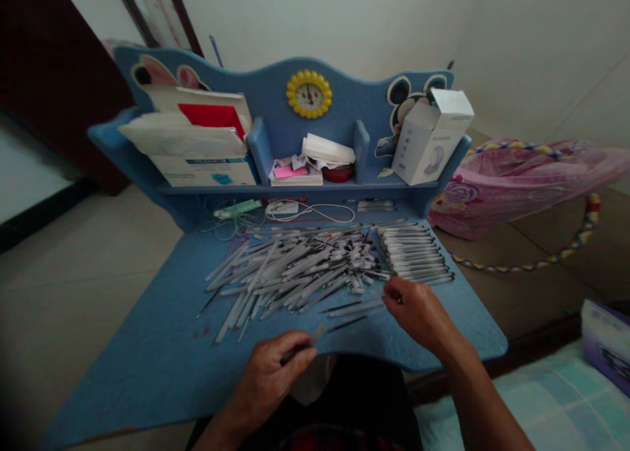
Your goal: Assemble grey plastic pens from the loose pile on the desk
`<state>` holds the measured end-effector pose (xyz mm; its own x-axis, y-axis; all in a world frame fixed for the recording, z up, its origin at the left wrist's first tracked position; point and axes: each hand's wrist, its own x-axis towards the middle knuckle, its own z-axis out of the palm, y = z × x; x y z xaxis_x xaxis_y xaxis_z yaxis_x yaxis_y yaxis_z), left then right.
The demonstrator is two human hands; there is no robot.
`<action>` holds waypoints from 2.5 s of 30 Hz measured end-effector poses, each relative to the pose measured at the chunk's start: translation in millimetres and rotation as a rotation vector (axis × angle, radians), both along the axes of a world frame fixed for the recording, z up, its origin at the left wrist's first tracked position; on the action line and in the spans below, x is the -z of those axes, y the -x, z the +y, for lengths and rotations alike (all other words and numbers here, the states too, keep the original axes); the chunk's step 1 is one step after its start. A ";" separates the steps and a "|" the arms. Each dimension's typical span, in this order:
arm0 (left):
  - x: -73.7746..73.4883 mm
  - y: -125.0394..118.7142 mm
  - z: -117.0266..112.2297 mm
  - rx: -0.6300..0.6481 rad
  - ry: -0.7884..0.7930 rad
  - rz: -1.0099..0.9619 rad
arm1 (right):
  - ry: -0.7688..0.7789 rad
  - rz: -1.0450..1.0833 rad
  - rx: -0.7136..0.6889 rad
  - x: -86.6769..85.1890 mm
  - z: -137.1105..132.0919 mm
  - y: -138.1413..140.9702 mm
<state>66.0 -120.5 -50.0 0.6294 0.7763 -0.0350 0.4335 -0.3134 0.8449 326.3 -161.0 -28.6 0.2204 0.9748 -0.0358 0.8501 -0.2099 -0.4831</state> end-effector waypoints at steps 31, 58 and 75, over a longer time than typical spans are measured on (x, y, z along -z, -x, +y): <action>-7.2 3.2 -4.2 0.177 -0.139 0.139 | -0.053 0.389 -0.426 -31.4 -4.8 50.9; -12.2 11.8 5.5 -0.135 0.294 -0.254 | -0.049 0.715 -0.153 -8.2 -16.4 58.4; -26.0 7.4 7.5 -0.388 0.317 -0.810 | -0.032 1.525 0.110 43.5 -20.6 135.0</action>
